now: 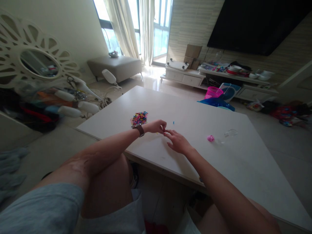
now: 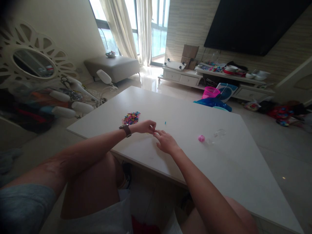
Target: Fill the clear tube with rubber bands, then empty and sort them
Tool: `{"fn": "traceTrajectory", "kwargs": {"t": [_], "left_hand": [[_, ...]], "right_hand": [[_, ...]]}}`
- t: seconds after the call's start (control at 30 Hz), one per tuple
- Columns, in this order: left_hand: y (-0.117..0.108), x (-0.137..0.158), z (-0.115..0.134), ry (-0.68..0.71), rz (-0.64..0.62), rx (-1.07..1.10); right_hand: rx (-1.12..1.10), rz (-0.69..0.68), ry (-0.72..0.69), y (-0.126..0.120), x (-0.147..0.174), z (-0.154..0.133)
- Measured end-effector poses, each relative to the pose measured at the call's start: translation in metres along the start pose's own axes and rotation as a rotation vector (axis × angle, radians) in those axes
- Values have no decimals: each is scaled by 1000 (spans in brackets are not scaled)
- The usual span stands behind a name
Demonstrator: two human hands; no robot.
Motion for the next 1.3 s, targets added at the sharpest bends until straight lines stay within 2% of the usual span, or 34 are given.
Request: {"fn": "traceTrajectory", "kwargs": {"t": [0.13, 0.53, 1.0, 1.3], "left_hand": [[-1, 0, -2, -3, 4, 9], [-1, 0, -2, -21, 3, 106], [-3, 0, -3, -9, -4, 20], [-2, -1, -3, -2, 12, 80]], "right_hand": [[-3, -9, 47, 1, 0, 2], [-17, -8, -8, 3, 0, 2], [-31, 6, -6, 1, 0, 1], [-4, 13, 6, 3, -1, 2]]}}
Point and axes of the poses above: each hand's wrist, its own x-axis away from the middle knuckle, its own y-axis out of the palm, z = x × y, the point moved 3 cm from there along -x, towards the middle knuckle, and after that the axes turned 12 degrees about x, right-handed, at the moved point
